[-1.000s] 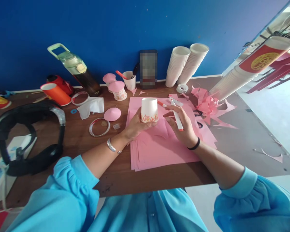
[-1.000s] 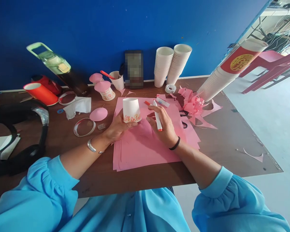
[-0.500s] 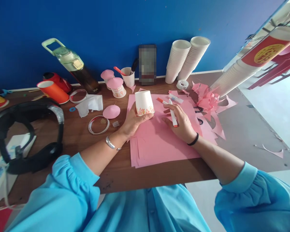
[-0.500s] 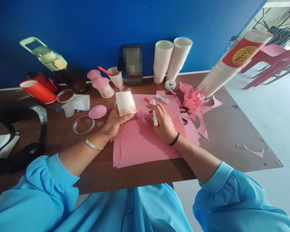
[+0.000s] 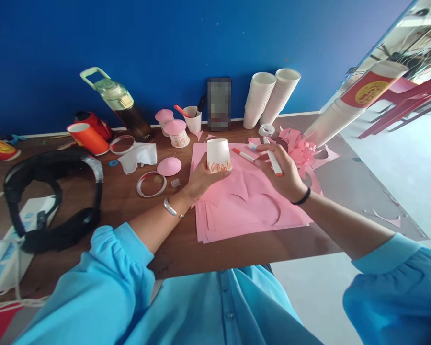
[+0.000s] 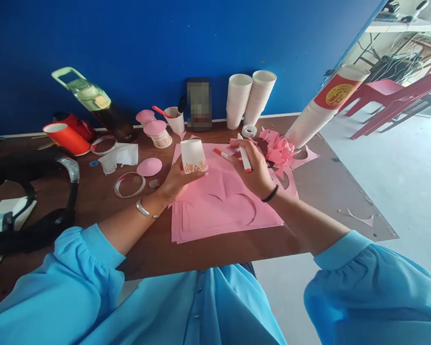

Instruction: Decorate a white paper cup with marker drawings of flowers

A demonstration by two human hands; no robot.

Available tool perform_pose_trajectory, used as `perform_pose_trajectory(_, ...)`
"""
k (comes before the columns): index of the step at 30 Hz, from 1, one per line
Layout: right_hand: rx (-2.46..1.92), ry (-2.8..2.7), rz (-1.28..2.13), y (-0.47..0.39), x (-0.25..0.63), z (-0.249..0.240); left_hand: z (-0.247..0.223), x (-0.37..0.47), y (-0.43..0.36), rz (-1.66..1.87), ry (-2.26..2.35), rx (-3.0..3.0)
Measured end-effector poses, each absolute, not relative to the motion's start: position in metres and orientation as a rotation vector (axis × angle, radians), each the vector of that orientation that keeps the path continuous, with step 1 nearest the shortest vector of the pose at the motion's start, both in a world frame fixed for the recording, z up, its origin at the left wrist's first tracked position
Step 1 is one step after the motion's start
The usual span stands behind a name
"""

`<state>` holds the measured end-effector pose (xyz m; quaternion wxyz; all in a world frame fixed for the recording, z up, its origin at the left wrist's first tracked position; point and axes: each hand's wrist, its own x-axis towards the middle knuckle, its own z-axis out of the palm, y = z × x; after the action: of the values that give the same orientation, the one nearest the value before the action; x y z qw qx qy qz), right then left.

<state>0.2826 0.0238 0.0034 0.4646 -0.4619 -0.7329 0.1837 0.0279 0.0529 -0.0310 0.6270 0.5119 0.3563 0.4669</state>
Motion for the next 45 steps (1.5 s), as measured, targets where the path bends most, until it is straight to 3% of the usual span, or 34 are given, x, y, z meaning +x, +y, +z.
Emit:
perform_pose_trajectory(7, -0.983, -1.507, 0.749, 0.068, 0.233, -0.004, -0.025, 0.029, 0.05, 1.067, 0.804, 1.14)
perform_pose_trajectory(23, -0.758, -1.625, 0.992, 0.053, 0.215, -0.02, -0.016, 0.026, 0.05, 1.032, 0.704, 1.141)
perform_pose_trajectory(40, -0.813, -1.628, 0.943, 0.05, 0.217, -0.022, -0.01, 0.029, 0.045, 1.102, 0.861, 1.185)
perform_pose_trajectory(45, -0.755, -1.497, 1.055, 0.049, 0.216, -0.021, -0.023, 0.024, 0.05, 1.141, 0.697, 1.137)
